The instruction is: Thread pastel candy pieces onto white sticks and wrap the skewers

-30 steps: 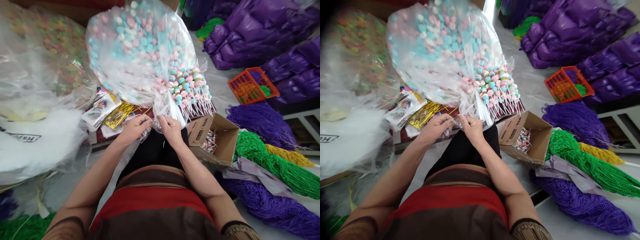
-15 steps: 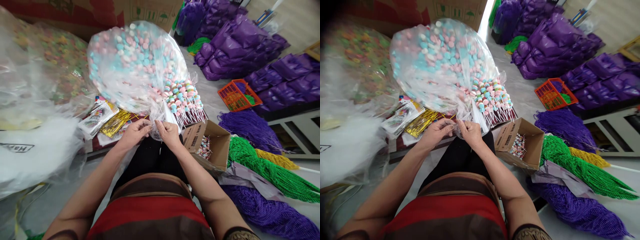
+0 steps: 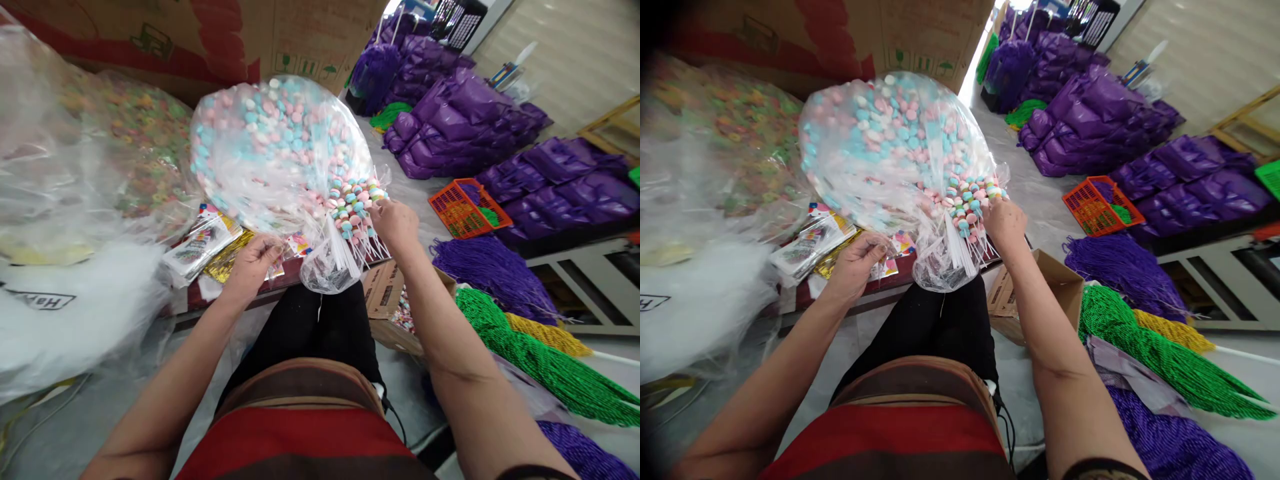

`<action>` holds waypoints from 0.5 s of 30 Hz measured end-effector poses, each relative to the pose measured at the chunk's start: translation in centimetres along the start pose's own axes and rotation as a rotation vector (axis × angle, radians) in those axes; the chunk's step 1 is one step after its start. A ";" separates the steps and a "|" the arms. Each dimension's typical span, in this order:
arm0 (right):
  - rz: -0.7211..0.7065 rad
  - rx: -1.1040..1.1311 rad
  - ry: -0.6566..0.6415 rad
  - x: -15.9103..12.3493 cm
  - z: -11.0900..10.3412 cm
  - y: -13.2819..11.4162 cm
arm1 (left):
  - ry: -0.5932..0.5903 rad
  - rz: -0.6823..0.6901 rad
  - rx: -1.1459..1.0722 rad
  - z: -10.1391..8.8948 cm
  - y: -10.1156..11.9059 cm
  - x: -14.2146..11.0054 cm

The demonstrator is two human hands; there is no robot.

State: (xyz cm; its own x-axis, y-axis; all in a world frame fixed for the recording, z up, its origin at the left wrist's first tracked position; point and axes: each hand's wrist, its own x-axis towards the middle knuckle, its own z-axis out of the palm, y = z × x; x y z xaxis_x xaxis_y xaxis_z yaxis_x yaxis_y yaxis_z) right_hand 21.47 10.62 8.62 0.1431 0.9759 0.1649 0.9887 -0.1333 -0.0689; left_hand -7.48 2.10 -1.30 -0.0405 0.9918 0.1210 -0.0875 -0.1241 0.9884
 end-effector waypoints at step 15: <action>0.093 0.311 0.109 -0.7 3.6 1.7 | 0.096 -0.098 -0.215 0.3 0.9 0.5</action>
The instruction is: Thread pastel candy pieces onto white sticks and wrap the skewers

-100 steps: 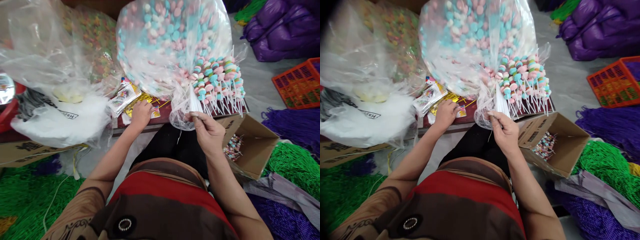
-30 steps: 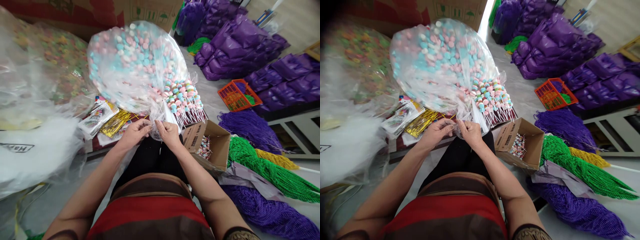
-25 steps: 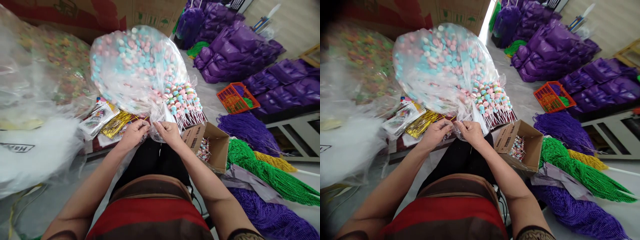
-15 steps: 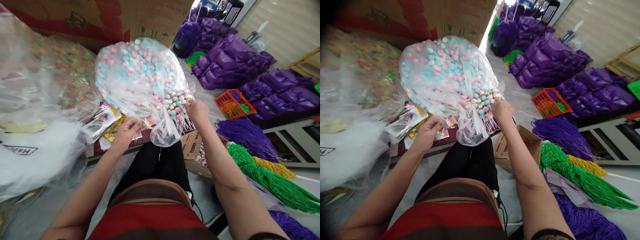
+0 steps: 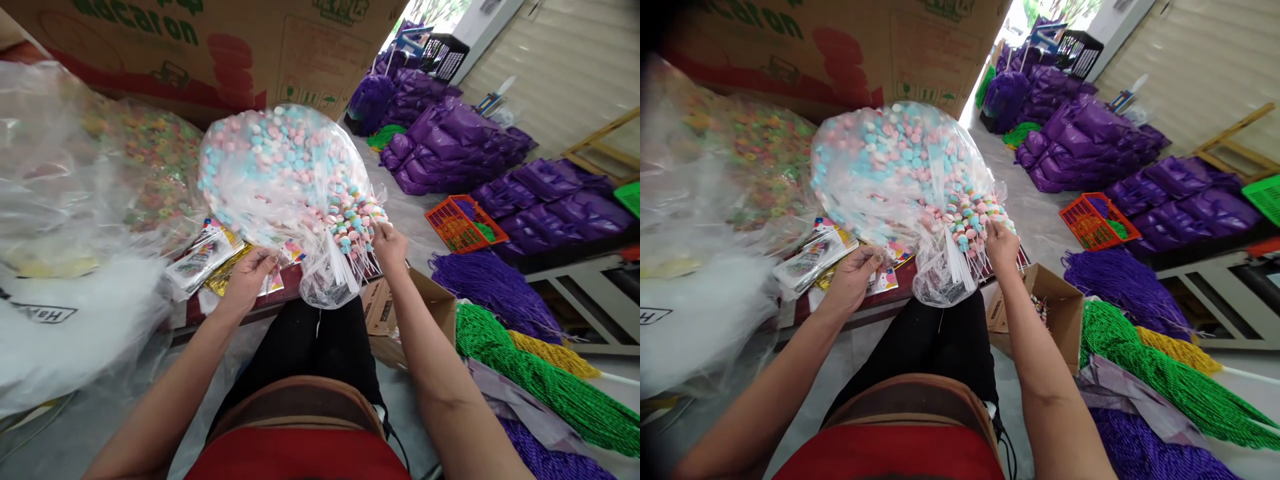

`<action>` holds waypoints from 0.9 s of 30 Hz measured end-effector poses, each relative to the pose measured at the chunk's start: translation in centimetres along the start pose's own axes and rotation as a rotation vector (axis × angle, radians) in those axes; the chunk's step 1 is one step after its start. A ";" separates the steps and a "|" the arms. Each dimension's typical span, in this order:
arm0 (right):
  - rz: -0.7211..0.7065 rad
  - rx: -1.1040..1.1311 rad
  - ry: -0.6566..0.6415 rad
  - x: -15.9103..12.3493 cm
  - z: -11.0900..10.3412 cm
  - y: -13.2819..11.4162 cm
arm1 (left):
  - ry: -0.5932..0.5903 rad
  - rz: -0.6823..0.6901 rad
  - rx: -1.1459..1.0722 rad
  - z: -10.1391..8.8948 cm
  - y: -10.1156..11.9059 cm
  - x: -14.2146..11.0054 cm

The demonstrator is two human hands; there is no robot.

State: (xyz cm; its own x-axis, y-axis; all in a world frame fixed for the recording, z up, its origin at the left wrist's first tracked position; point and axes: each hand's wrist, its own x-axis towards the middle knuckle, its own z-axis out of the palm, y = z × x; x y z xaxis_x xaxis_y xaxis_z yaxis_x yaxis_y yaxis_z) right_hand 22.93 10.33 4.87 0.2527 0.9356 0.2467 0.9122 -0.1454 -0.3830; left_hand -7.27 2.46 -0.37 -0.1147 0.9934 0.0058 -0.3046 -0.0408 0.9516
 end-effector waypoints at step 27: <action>-0.299 0.568 -0.226 -9.9 -6.5 1.6 | -0.295 0.291 0.331 -1.7 1.9 0.7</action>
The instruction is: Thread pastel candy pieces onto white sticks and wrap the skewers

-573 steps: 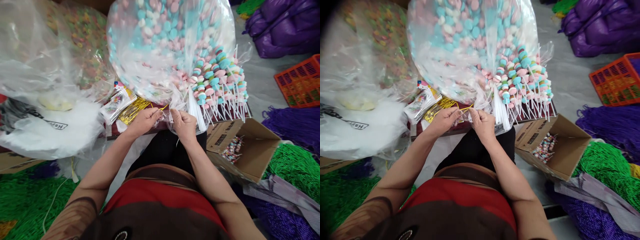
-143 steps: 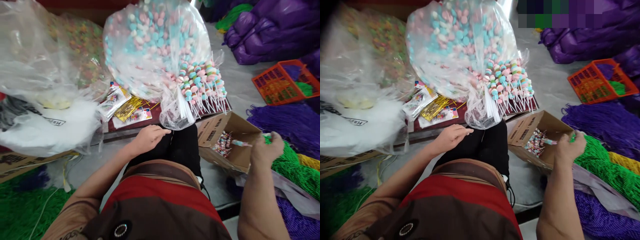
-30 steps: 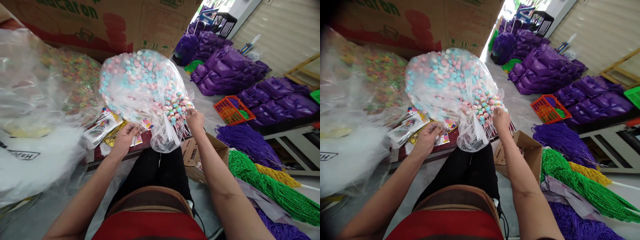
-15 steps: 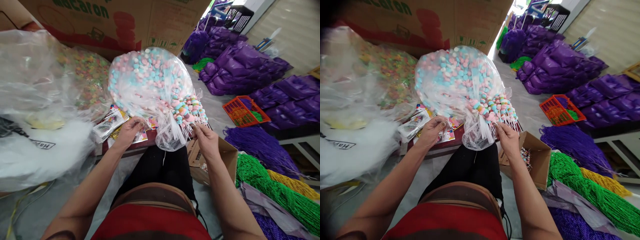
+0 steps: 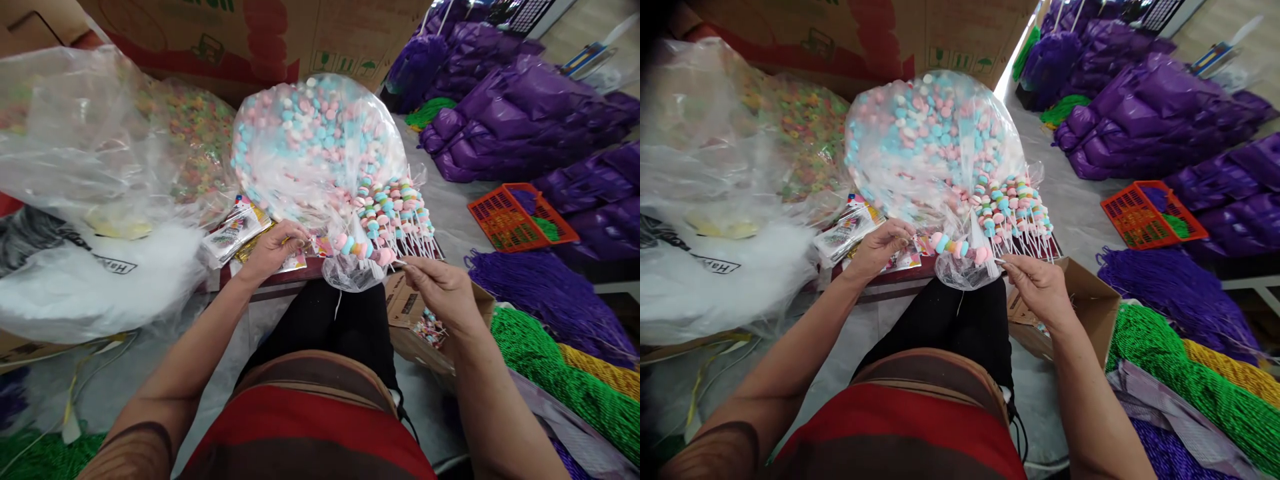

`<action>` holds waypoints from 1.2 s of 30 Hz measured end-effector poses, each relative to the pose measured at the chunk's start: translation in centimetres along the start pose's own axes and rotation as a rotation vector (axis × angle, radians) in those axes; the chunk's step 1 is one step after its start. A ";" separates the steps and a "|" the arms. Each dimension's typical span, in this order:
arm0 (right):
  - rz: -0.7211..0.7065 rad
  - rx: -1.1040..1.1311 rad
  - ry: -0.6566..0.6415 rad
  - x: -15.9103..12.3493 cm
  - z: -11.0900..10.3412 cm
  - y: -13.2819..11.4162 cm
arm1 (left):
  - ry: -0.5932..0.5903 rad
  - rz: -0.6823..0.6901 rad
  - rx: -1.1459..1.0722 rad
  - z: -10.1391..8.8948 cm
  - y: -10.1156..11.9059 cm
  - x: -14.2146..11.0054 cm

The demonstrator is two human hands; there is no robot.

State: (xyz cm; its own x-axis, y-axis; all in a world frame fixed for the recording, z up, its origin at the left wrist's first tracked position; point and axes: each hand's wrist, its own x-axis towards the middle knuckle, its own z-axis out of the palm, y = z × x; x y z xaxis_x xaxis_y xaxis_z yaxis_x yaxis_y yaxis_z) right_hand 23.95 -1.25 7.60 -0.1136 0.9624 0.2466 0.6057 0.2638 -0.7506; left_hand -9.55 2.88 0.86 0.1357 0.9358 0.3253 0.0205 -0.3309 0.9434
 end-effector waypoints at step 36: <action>-0.103 -0.134 -0.164 -1.8 1.6 1.6 | -0.320 0.385 0.519 1.3 -0.1 1.0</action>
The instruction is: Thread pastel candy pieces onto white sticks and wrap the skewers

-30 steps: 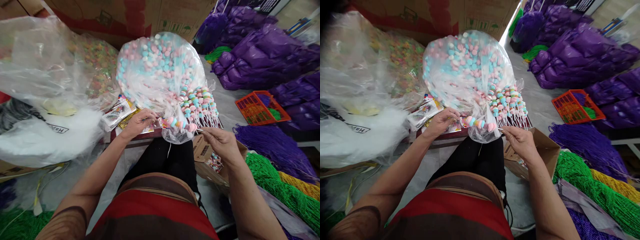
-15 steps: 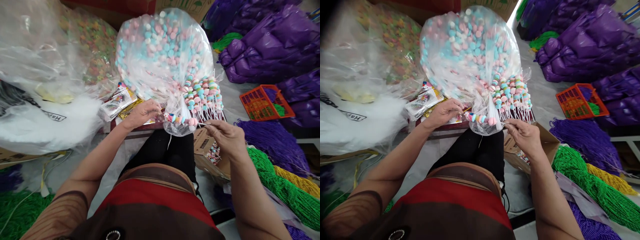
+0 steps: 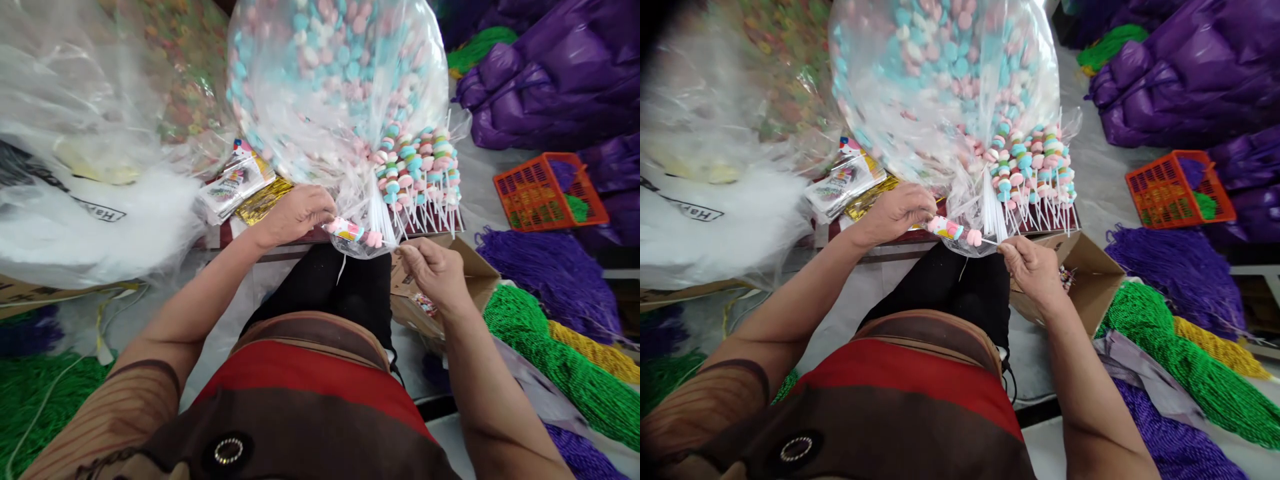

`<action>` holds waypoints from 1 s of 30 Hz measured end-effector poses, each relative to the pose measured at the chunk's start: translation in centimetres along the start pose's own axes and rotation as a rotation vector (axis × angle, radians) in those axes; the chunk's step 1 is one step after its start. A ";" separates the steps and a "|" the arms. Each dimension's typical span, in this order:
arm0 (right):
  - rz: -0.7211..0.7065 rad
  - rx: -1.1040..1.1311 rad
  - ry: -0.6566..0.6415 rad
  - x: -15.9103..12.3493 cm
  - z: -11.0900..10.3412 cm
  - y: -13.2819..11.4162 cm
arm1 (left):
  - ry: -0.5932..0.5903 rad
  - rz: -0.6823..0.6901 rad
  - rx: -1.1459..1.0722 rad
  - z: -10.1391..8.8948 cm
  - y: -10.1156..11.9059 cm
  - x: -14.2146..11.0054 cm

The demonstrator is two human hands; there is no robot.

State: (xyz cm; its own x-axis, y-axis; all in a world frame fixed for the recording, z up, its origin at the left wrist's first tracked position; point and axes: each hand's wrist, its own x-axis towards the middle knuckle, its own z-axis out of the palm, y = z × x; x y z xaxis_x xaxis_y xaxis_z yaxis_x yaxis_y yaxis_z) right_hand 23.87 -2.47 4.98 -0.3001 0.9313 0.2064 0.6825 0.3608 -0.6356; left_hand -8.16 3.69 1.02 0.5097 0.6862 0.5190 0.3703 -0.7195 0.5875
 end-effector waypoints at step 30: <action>0.442 1.269 0.163 0.1 11.8 -7.4 | 0.382 -0.521 -0.995 4.7 7.5 2.8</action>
State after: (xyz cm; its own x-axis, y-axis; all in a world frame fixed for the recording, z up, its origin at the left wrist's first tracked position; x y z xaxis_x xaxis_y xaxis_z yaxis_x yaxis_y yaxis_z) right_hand 10.96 -5.63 0.89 -0.0754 0.9837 -0.1631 -0.4065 -0.1797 -0.8958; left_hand -0.36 -0.25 3.97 0.1488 0.9807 0.1269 -0.3878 -0.0602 0.9198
